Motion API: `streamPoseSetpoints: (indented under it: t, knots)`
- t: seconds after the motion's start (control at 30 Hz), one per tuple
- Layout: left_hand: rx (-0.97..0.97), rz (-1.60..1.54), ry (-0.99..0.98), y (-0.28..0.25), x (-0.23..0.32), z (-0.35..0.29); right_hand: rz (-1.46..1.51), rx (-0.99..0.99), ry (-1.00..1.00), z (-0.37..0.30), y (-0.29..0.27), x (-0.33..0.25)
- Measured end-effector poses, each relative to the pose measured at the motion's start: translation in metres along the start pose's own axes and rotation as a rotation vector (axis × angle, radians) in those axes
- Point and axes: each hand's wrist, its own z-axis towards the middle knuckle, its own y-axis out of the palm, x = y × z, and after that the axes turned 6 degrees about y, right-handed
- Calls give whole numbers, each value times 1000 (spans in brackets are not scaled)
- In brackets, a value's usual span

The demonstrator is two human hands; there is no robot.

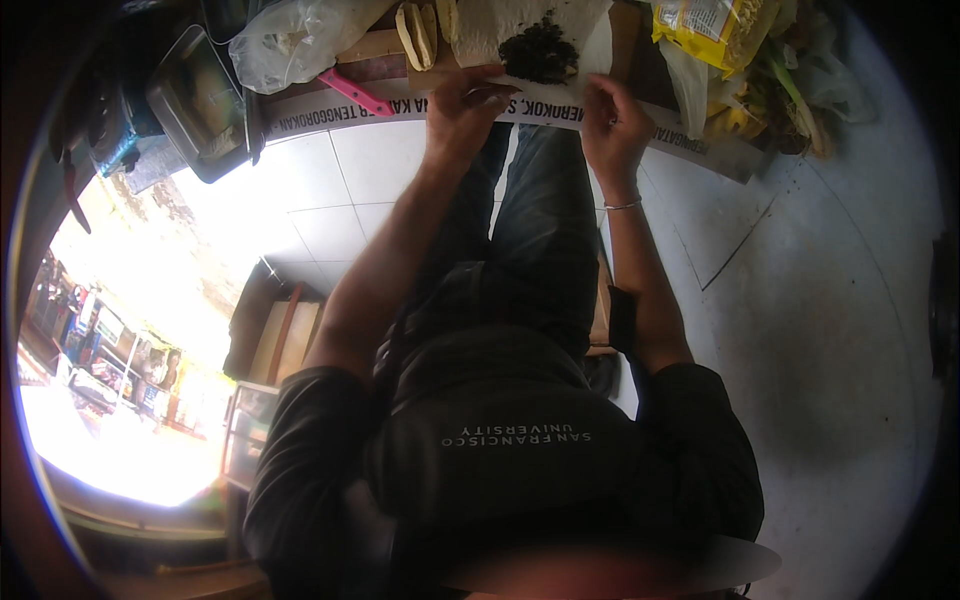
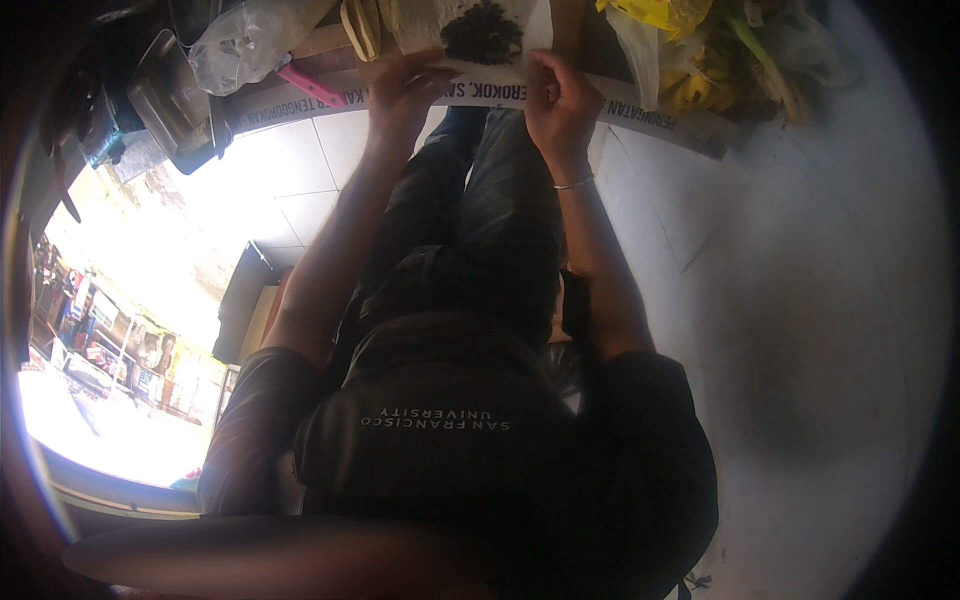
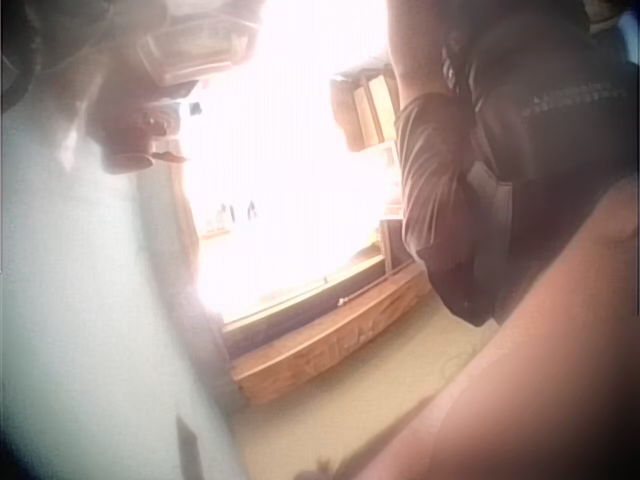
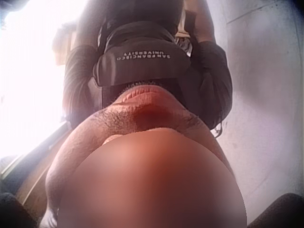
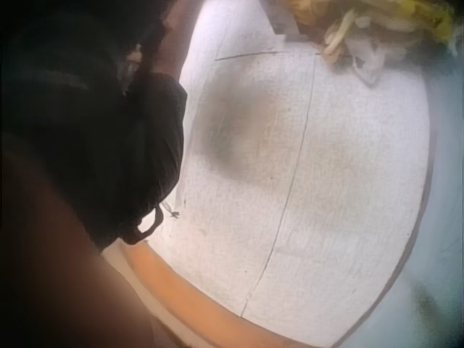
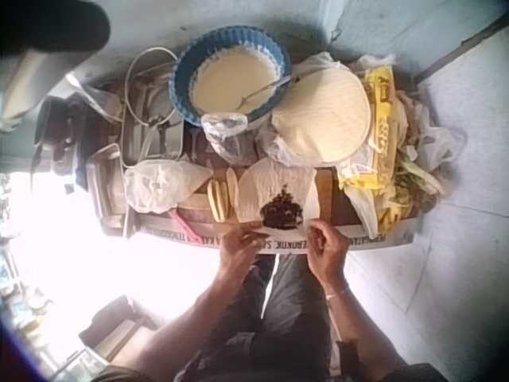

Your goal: The person places sliced bananas onto a flatbread, adds a dark filling from a small container, then folds the flatbread over the filling to enclose it. The person handles the flatbread and filling by hand on a wooden board.

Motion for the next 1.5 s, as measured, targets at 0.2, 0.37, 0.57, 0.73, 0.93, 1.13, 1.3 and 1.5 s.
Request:
streamPoseSetpoints:
  t: [0.2, 0.37, 0.57, 0.73, 0.93, 1.13, 1.3, 1.5]
  knots:
    - [2, 396, 142, 3, 0, -9, 58, 50, -60, -7, 2, 0]
    - [19, 563, 469, 11, 6, -9, 139, 56, -19, -6, 6, -6]
    - [-49, 759, 716, 13, 3, -2, -82, -56, -199, 6, 14, -11]
    - [-139, 855, 699, 13, 7, 0, -68, -112, -224, 8, 11, -11]
    - [-218, 1103, 732, 18, 10, 4, -99, -132, -305, 8, -1, -3]
    - [-196, 1112, 777, 20, 7, 5, -154, 10, -226, 14, -14, 3]
    - [-197, 1097, 779, 20, 6, 8, -265, -193, -340, 14, -16, 1]
    - [-227, 964, 734, 12, 11, 7, -355, -270, -430, 18, -14, 7]
